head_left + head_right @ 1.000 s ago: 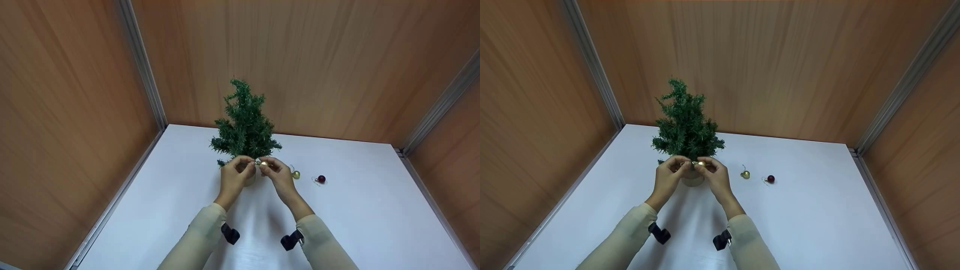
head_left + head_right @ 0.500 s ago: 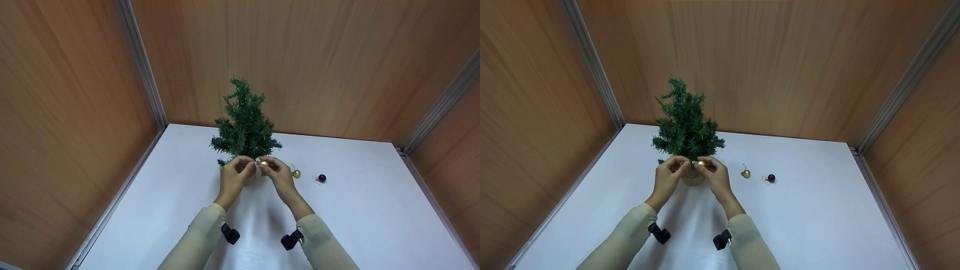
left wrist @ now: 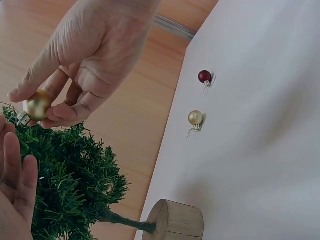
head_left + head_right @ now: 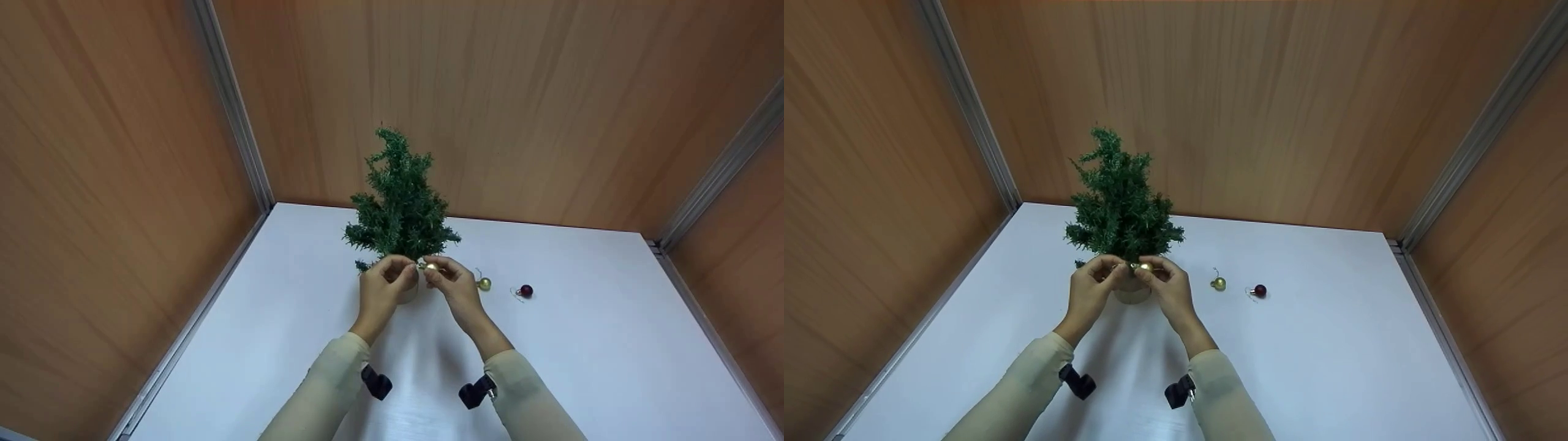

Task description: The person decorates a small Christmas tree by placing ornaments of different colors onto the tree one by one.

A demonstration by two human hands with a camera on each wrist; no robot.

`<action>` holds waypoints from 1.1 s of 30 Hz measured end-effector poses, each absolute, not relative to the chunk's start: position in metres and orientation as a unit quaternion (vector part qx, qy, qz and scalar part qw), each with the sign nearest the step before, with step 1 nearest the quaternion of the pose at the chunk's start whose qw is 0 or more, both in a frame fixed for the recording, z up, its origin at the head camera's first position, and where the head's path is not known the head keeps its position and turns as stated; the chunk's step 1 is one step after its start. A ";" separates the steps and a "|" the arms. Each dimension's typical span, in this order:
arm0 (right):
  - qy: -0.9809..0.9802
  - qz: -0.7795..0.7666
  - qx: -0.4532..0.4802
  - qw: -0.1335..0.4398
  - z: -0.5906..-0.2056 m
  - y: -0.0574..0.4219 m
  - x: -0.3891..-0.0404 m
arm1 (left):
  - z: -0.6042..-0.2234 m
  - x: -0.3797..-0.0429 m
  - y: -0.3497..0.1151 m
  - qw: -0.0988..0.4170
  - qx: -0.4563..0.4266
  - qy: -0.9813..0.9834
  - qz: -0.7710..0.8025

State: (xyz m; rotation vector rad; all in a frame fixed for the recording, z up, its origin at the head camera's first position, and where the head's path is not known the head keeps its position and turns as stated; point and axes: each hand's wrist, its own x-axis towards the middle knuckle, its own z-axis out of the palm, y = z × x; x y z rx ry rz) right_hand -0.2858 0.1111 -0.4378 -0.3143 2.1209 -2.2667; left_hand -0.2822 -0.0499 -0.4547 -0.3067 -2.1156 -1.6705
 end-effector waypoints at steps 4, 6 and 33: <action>0.681 -0.725 -0.101 0.009 -0.438 0.111 -0.285 | -0.455 -0.282 -0.050 0.210 -0.108 -0.762 -0.603; 0.682 -0.724 -0.101 0.008 -0.438 0.111 -0.285 | -0.454 -0.282 -0.050 0.207 -0.107 -0.762 -0.604; 0.676 -0.729 -0.106 0.006 -0.465 0.112 -0.302 | -0.432 -0.269 -0.047 0.212 -0.131 -0.749 -0.614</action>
